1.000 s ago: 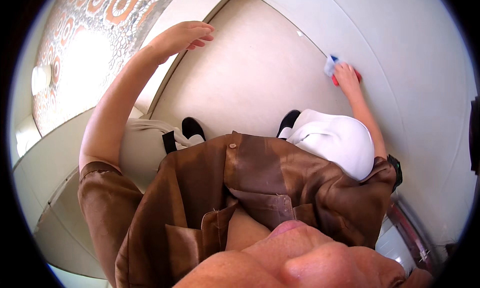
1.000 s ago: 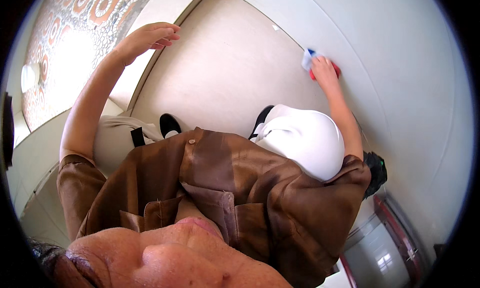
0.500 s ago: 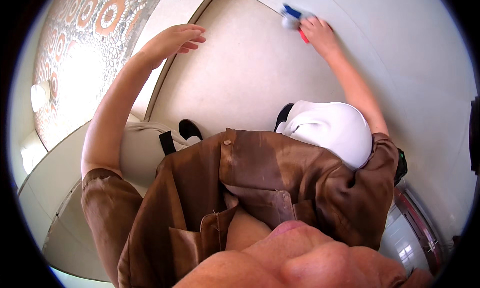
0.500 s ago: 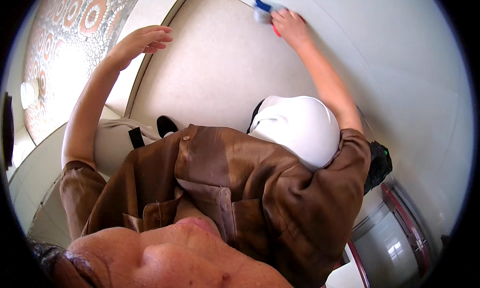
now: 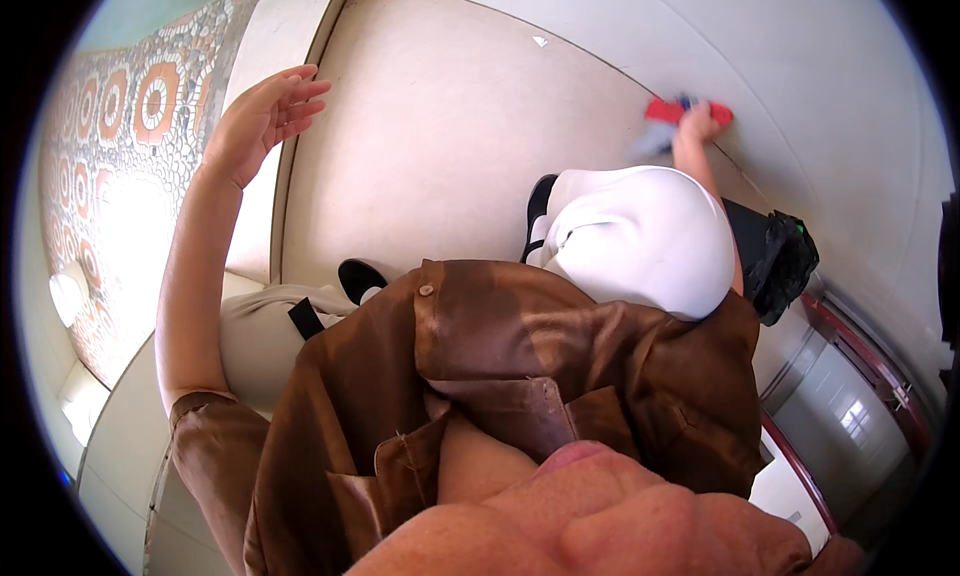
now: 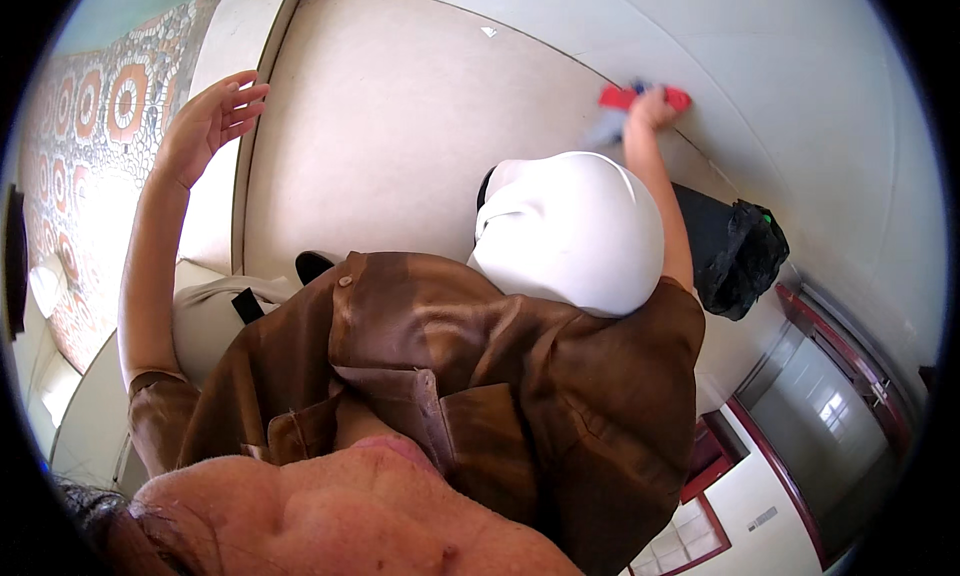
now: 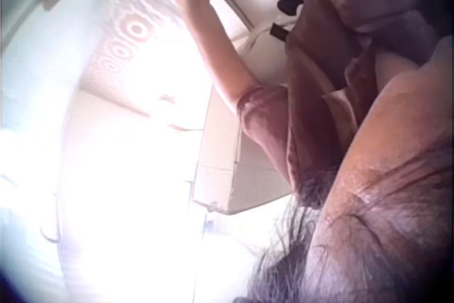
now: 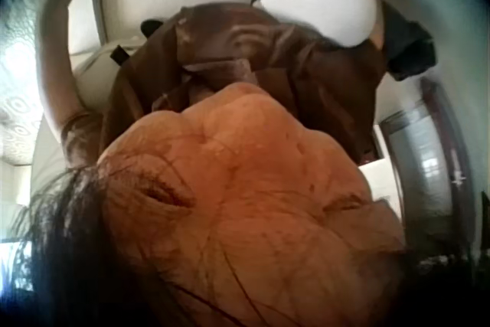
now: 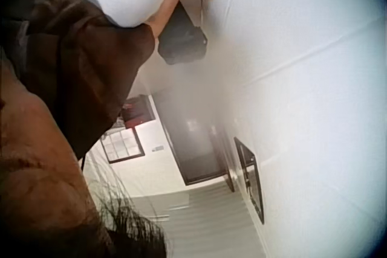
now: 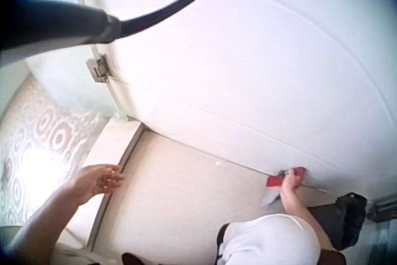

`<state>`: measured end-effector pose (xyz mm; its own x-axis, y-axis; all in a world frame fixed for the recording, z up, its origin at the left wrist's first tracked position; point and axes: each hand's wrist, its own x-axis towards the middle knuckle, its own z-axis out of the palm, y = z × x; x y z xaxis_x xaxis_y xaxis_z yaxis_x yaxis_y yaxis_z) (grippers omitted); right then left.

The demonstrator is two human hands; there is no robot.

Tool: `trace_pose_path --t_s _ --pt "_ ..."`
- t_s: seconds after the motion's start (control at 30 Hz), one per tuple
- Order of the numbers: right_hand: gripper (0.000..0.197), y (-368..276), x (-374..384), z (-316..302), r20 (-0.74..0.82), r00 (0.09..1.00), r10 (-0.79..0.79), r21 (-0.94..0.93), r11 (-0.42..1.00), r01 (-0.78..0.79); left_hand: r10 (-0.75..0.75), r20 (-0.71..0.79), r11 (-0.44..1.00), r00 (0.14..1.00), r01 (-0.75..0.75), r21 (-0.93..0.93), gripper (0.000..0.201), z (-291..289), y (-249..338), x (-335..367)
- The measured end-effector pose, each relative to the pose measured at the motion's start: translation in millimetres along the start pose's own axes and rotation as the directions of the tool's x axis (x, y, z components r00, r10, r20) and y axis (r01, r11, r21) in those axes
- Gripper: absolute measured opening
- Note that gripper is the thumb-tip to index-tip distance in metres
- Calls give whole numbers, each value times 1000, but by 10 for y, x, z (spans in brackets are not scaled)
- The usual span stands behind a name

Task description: The person wipes the tiled floor with a multi-colored cloth, moving from the entrance area toward the shower. They bend and reach to clean along the baseboards and around a small trash bin, then continue wiping the patterned tiles inside the shower stall.

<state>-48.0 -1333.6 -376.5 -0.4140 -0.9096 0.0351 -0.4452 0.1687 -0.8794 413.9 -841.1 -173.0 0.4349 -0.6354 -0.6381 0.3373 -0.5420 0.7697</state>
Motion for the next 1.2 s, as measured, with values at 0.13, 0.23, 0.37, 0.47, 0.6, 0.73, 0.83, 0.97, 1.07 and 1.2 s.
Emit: trace_pose_path --t_s 0.13,0.23,0.37,0.47,0.6,0.73,0.83,0.97,1.07,1.2 --pt "18 -860 -1749 770 343 922 -179 373 927 41 -50 -11 999 999 50 -17 46 99 73 -22" --pt "11 -1279 -2150 737 410 813 -414 592 799 109 -88 -14 995 996 87 -40 47 83 16 1" --pt "7 -1614 -2019 297 323 825 -463 676 724 142 -133 -40 991 990 133 -4 48 36 -58 23" --pt "8 -1540 -1577 140 189 939 -287 686 723 83 -145 -59 989 988 145 -2 48 -6 -94 54" --pt "11 -1094 -1057 134 131 991 -1 573 816 -75 -99 -4 994 995 98 -39 47 9 -86 163" --pt "10 -1603 -1530 84 234 932 -275 647 760 62 -105 36 994 994 105 -22 46 28 -129 169" --pt "11 -2021 -1868 117 198 841 -504 731 647 216 -137 2 991 991 137 -9 46 -94 -198 73" --pt "10 -1641 -1478 152 44 864 -501 552 733 397 -106 -17 994 994 106 8 45 -85 -161 22" --pt "10 -1463 -1355 86 -49 965 -257 533 811 242 -98 10 995 995 98 -4 45 -40 -130 24" --pt "11 -2129 -1705 -86 141 856 -497 688 671 276 -103 -24 995 994 103 -2 45 -92 -162 -40"
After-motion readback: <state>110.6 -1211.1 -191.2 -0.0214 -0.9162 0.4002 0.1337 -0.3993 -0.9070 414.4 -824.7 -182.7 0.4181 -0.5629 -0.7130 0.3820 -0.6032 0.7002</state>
